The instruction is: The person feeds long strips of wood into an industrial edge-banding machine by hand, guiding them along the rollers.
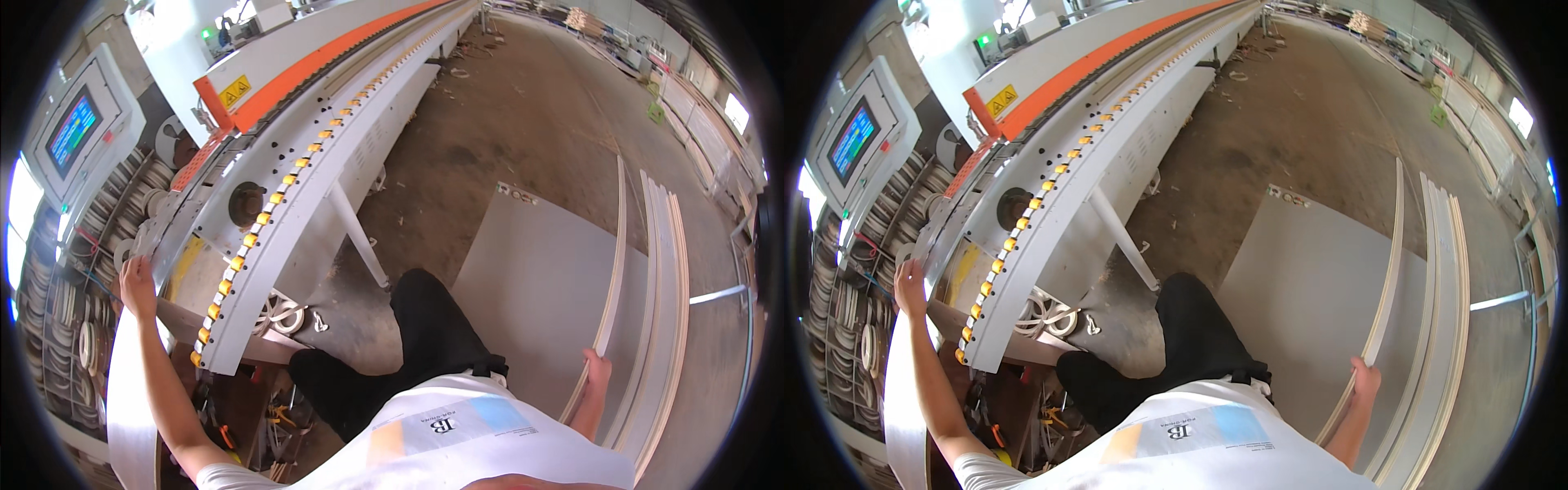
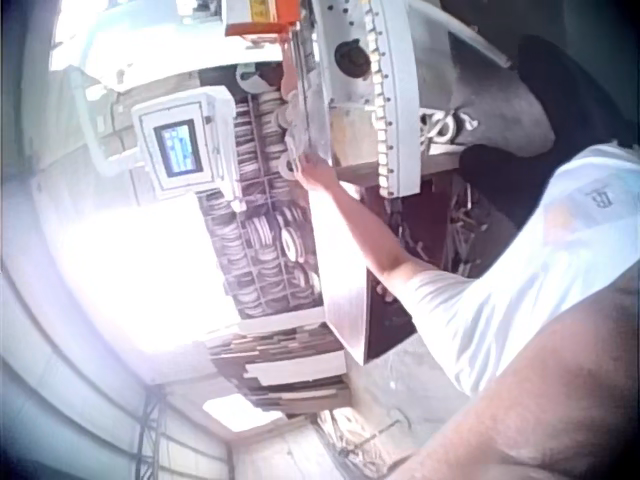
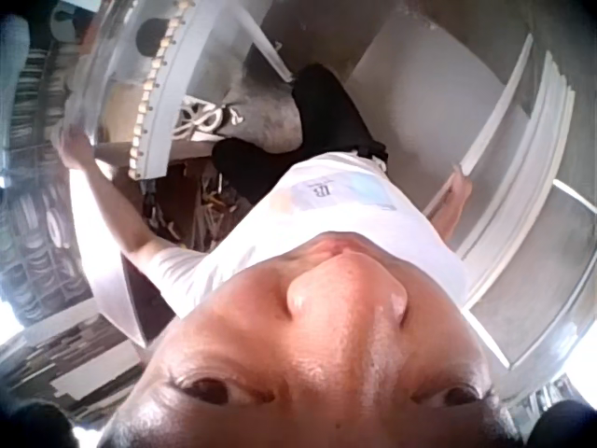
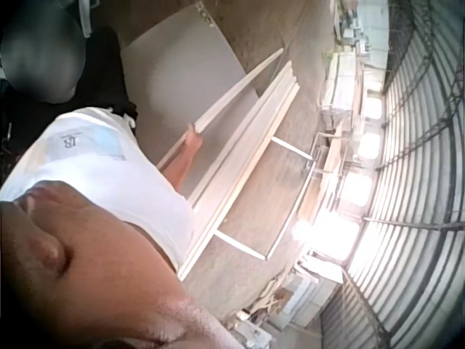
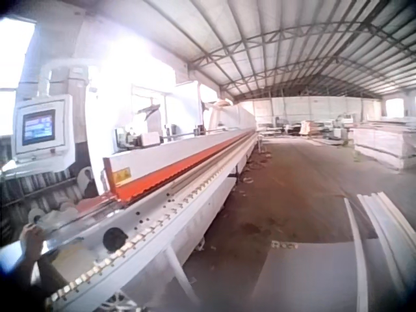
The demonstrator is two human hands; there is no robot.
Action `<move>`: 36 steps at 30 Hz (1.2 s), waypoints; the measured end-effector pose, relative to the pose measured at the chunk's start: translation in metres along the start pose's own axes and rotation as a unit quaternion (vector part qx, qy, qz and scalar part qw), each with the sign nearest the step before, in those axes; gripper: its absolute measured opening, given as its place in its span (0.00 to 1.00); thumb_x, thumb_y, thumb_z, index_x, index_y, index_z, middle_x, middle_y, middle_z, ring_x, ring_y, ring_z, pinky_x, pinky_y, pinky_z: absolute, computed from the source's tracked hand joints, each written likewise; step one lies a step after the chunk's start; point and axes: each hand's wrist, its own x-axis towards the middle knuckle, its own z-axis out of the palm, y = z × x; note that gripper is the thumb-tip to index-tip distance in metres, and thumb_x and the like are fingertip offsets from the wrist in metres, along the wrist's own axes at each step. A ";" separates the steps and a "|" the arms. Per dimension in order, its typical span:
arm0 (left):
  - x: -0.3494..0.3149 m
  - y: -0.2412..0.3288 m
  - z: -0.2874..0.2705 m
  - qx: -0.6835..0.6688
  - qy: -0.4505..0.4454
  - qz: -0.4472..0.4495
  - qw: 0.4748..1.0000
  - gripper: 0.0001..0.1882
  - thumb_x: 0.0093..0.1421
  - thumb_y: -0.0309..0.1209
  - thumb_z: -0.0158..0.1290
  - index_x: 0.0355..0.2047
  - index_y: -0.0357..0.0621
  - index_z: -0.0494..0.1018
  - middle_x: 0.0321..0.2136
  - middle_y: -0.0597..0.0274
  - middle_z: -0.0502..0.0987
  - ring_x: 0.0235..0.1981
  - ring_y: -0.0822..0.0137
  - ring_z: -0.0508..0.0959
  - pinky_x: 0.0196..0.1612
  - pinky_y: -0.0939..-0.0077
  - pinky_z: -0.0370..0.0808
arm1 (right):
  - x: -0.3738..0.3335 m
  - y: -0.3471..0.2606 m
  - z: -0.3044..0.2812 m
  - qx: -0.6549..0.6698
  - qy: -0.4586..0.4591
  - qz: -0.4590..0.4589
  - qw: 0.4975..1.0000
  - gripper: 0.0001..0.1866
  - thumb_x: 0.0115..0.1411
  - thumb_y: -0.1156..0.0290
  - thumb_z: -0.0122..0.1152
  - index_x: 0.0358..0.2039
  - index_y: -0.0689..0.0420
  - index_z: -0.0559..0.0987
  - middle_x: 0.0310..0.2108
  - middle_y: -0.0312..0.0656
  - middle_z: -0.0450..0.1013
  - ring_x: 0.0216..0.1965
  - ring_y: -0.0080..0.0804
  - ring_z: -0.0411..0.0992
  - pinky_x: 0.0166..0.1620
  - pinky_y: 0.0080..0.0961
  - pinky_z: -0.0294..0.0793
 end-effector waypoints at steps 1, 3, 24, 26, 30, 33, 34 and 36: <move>0.002 0.009 -0.004 0.001 0.007 -0.006 1.000 0.13 0.71 0.39 0.54 0.40 0.45 0.83 0.41 0.57 0.82 0.45 0.49 0.81 0.49 0.58 0.76 | -0.006 -0.013 -0.001 0.004 -0.003 -0.008 1.000 0.17 0.50 0.61 0.73 0.28 0.63 0.80 0.26 0.40 0.75 0.29 0.31 0.73 0.35 0.35 0.70; 0.000 0.023 -0.013 -0.025 0.006 0.019 0.999 0.10 0.70 0.36 0.56 0.40 0.44 0.82 0.39 0.57 0.81 0.44 0.50 0.81 0.47 0.60 0.76 | -0.007 -0.038 0.005 0.006 -0.032 -0.053 0.998 0.16 0.51 0.60 0.73 0.26 0.60 0.79 0.24 0.38 0.74 0.27 0.30 0.71 0.34 0.33 0.69; 0.029 0.219 -0.189 -0.140 0.192 0.394 0.888 0.17 0.54 0.34 0.68 0.43 0.43 0.82 0.40 0.59 0.81 0.42 0.53 0.80 0.47 0.57 0.76 | -0.236 -0.440 0.005 0.109 -0.372 -0.438 0.811 0.20 0.69 0.50 0.65 0.47 0.54 0.77 0.28 0.30 0.73 0.22 0.11 0.62 0.24 0.12 0.59; 0.049 0.236 -0.221 -0.094 0.247 0.425 0.866 0.20 0.56 0.39 0.68 0.47 0.42 0.82 0.46 0.58 0.82 0.48 0.53 0.81 0.52 0.56 0.77 | -0.261 -0.452 0.017 0.104 -0.421 -0.475 0.766 0.23 0.69 0.48 0.65 0.50 0.54 0.76 0.29 0.31 0.74 0.21 0.10 0.61 0.22 0.10 0.57; 0.079 0.276 -0.251 -0.069 0.340 0.468 0.813 0.33 0.45 0.36 0.71 0.55 0.46 0.80 0.55 0.61 0.81 0.58 0.57 0.79 0.59 0.58 0.76 | -0.299 -0.448 0.049 0.074 -0.466 -0.562 0.679 0.31 0.62 0.45 0.73 0.51 0.58 0.76 0.31 0.32 0.75 0.23 0.13 0.64 0.26 0.13 0.63; 0.075 0.291 -0.248 -0.006 0.342 0.496 0.799 0.26 0.53 0.36 0.64 0.54 0.47 0.79 0.53 0.63 0.81 0.57 0.60 0.79 0.57 0.61 0.76 | -0.307 -0.430 0.084 0.040 -0.479 -0.627 0.614 0.31 0.57 0.49 0.79 0.48 0.59 0.77 0.30 0.30 0.75 0.29 0.17 0.69 0.31 0.22 0.71; 0.070 0.290 -0.244 0.023 0.340 0.507 0.792 0.22 0.56 0.36 0.62 0.52 0.46 0.79 0.49 0.65 0.81 0.53 0.63 0.80 0.54 0.65 0.77 | -0.308 -0.427 0.093 0.023 -0.506 -0.639 0.578 0.32 0.56 0.49 0.80 0.49 0.59 0.77 0.31 0.32 0.76 0.28 0.21 0.72 0.33 0.24 0.73; 0.045 0.279 -0.242 0.099 0.210 0.509 0.829 0.20 0.57 0.35 0.60 0.51 0.46 0.79 0.40 0.68 0.80 0.44 0.67 0.81 0.45 0.70 0.78 | -0.318 -0.418 0.112 -0.025 -0.489 -0.707 0.510 0.34 0.52 0.50 0.82 0.50 0.59 0.78 0.34 0.38 0.80 0.29 0.31 0.77 0.35 0.27 0.77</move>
